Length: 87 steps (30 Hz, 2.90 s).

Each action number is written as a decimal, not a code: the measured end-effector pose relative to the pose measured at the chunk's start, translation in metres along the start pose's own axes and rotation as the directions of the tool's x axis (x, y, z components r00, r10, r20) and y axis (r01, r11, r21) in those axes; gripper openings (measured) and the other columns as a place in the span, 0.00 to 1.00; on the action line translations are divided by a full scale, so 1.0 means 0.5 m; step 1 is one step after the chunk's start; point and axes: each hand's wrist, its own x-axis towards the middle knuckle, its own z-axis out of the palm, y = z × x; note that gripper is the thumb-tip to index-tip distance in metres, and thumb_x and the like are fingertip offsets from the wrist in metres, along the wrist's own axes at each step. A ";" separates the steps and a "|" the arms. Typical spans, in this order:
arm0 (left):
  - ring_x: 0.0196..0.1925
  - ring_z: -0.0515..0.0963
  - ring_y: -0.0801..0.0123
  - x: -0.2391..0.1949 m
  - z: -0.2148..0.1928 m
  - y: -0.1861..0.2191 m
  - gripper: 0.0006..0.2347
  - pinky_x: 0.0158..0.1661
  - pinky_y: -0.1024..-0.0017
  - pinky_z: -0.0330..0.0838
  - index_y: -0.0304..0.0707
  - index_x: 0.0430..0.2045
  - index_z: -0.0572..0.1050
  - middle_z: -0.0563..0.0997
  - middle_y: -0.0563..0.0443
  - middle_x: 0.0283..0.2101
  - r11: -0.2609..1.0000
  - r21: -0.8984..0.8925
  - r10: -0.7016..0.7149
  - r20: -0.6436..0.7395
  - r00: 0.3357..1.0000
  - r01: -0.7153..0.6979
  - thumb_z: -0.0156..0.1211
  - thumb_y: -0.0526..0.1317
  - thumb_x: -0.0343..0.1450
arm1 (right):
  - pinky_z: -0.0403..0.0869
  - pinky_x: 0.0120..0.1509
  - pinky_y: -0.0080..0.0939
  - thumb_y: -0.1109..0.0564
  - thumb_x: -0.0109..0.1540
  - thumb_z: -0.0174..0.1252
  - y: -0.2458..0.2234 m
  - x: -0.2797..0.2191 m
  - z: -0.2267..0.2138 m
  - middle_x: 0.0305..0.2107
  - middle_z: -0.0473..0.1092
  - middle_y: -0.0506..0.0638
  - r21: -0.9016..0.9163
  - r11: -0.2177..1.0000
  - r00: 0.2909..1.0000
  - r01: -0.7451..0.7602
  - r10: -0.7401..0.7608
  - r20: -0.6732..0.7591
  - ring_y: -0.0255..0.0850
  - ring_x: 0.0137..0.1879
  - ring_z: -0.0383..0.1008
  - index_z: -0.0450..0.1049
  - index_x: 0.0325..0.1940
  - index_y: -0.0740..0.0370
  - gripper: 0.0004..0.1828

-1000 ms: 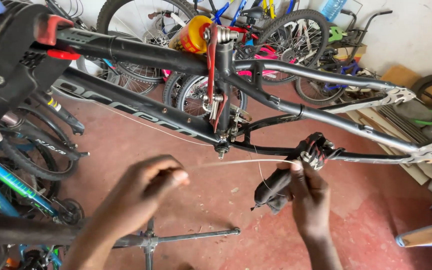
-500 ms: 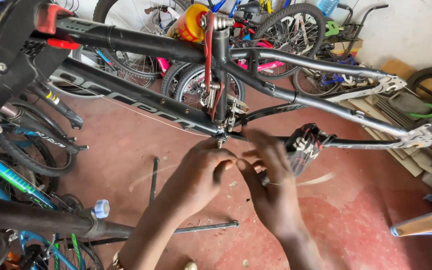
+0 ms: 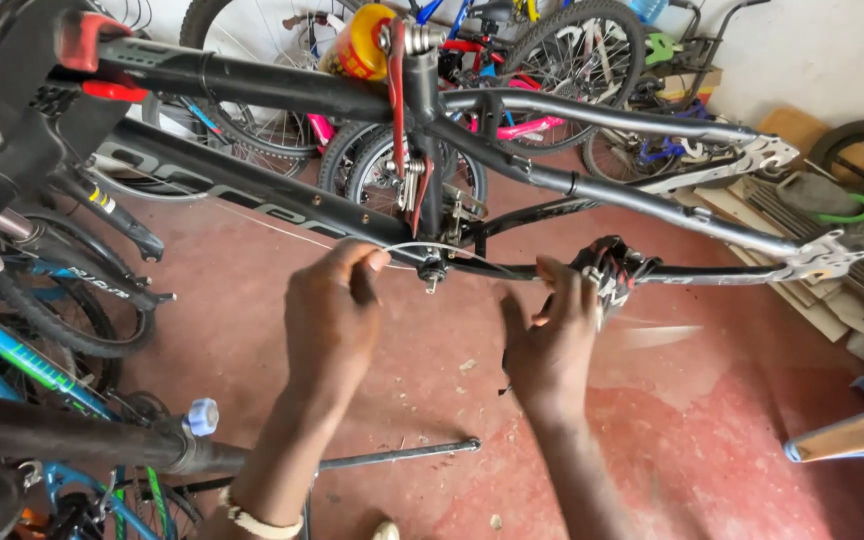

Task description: The person works on a bicycle frame mounted on a repair stand, focusing on the rear derailleur area. They thread a cable through the derailleur mechanism and adjust the components by hand.

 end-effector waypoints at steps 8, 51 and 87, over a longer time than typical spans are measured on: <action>0.31 0.81 0.53 0.009 0.094 0.032 0.05 0.34 0.58 0.75 0.51 0.26 0.76 0.80 0.53 0.23 0.986 0.083 0.146 -0.020 0.989 -0.144 0.52 0.38 0.67 | 0.61 0.57 0.43 0.66 0.60 0.52 -0.085 -0.013 -0.006 0.42 0.68 0.49 -0.127 0.924 0.930 0.359 -0.366 -0.032 0.45 0.45 0.70 0.72 0.41 0.58 0.09; 0.33 0.81 0.52 0.048 0.137 0.035 0.09 0.34 0.57 0.76 0.46 0.36 0.76 0.81 0.46 0.27 0.985 0.150 0.079 0.081 0.994 -0.090 0.48 0.37 0.68 | 0.46 0.15 0.32 0.70 0.53 0.46 0.176 0.275 0.145 0.08 0.51 0.45 -0.117 0.604 0.472 -0.788 0.716 0.514 0.32 0.12 0.43 0.66 0.26 0.68 0.04; 0.13 0.76 0.67 0.081 0.159 0.066 0.09 0.18 0.71 0.69 0.30 0.33 0.71 0.76 0.49 0.13 0.637 0.626 0.483 0.130 0.866 -0.450 0.55 0.29 0.61 | 0.74 0.43 0.51 0.53 0.58 0.53 0.068 0.197 0.104 0.26 0.75 0.51 -0.355 0.934 0.774 -0.030 0.247 0.583 0.49 0.39 0.77 0.76 0.43 0.45 0.11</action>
